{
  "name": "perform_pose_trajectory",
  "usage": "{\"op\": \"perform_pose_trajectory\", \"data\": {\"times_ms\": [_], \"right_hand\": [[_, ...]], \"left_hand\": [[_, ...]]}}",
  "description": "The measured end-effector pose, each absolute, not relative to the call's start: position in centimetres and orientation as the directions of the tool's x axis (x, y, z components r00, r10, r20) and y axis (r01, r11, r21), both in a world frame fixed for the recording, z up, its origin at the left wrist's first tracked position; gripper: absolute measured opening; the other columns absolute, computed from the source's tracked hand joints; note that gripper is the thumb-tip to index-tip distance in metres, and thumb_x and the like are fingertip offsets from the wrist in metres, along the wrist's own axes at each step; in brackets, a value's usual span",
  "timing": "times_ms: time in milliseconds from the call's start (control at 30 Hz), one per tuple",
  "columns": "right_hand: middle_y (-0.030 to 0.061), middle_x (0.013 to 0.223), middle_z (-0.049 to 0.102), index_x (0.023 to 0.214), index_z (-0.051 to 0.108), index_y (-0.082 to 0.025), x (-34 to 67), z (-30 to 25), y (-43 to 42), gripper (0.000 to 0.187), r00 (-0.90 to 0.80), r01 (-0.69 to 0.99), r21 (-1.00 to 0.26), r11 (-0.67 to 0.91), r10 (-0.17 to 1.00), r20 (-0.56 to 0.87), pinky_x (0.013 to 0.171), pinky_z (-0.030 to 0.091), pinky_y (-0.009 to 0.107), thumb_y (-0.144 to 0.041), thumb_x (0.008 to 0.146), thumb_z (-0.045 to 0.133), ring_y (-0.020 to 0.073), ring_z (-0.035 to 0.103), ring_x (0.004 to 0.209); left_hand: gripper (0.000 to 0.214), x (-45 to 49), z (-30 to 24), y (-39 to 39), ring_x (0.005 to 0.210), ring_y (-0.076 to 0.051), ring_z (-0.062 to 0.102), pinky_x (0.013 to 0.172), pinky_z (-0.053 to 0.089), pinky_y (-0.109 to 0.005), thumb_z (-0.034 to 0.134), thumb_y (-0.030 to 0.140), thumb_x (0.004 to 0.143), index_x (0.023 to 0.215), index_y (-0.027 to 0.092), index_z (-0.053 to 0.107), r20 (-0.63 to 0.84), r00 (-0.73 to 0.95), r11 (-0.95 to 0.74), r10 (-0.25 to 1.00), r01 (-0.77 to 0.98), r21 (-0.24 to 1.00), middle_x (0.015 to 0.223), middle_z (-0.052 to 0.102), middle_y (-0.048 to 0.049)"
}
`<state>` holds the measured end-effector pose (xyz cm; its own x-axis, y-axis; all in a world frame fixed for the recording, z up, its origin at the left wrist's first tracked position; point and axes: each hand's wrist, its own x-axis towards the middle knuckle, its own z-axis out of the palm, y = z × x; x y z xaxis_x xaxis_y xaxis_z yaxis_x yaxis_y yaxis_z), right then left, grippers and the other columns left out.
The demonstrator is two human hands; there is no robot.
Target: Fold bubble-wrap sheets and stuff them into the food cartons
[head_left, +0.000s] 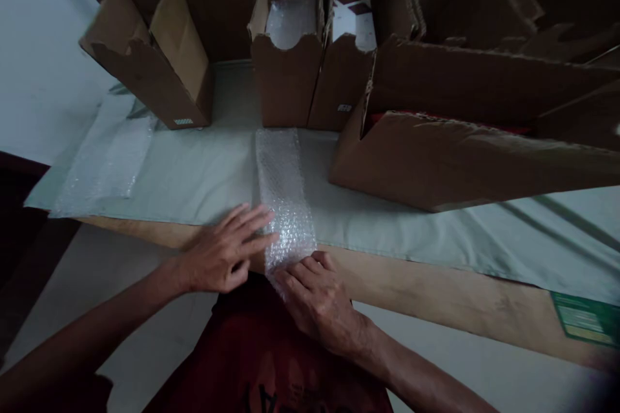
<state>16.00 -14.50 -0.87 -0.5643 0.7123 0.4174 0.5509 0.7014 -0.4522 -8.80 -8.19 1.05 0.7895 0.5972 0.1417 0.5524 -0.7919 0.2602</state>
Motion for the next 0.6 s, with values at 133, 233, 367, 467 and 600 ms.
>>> {"op": "perform_pose_trajectory", "data": {"times_ms": [133,233,367,467,600], "right_hand": [[0.0040,0.085,0.071,0.104,0.068,-0.018,16.2,1.0,-13.2,0.014,-0.597,0.459,-0.528,0.714,0.688,0.412,0.079,0.041,0.040,-0.021,0.099,0.055,0.0204,0.058,0.079],[0.0099,0.116,0.072,0.133,0.059,-0.022,18.2,1.7,-12.2,0.043,-0.611,0.412,-0.657,0.632,0.726,0.315,0.093,0.047,0.046,-0.045,0.097,0.064,0.0275,0.063,0.105],[0.0138,0.140,0.063,0.152,0.044,-0.027,20.2,0.5,-10.7,0.071,-0.529,0.413,-0.801,0.434,0.830,0.176,0.099,0.054,0.048,-0.051,0.091,0.072,0.0308,0.062,0.124],[0.0110,0.123,0.073,0.130,0.065,-0.024,19.2,-0.8,-9.4,0.039,-0.460,0.402,-0.859,0.317,0.881,0.110,0.093,0.057,0.043,-0.037,0.094,0.067,0.0274,0.070,0.109],[0.0046,0.092,0.077,0.097,0.075,-0.022,16.7,-1.3,-7.9,0.021,-0.378,0.361,-0.921,0.146,0.926,-0.002,0.082,0.058,0.039,-0.032,0.096,0.056,0.0249,0.073,0.088]], "left_hand": [[0.036,-7.8,-1.0,-10.7,0.136,-0.028,0.060,0.114,0.046,-0.054,0.058,0.012,0.092,0.126,0.021,0.067,0.345,0.695,-0.773,0.631,0.527,0.353,0.128,0.074,-0.0106],[0.025,-7.5,-2.4,-10.1,0.120,-0.026,0.070,0.103,0.055,-0.050,0.059,0.015,0.094,0.114,0.022,0.072,0.434,0.543,-0.690,0.719,0.484,0.538,0.109,0.080,-0.0083],[0.017,-7.4,-2.4,-9.7,0.109,-0.024,0.075,0.092,0.061,-0.042,0.061,0.014,0.092,0.103,0.020,0.074,0.416,0.401,-0.569,0.816,0.427,0.703,0.098,0.081,-0.0087],[0.012,-7.2,-1.8,-9.7,0.102,-0.023,0.075,0.088,0.061,-0.037,0.062,0.017,0.092,0.096,0.018,0.074,0.366,0.333,-0.490,0.869,0.478,0.729,0.101,0.080,-0.0103],[0.015,-6.9,-1.3,-9.7,0.083,-0.018,0.074,0.075,0.060,-0.029,0.059,0.025,0.094,0.093,0.018,0.072,0.223,0.238,-0.319,0.945,0.536,0.782,0.089,0.078,-0.0053]]}}
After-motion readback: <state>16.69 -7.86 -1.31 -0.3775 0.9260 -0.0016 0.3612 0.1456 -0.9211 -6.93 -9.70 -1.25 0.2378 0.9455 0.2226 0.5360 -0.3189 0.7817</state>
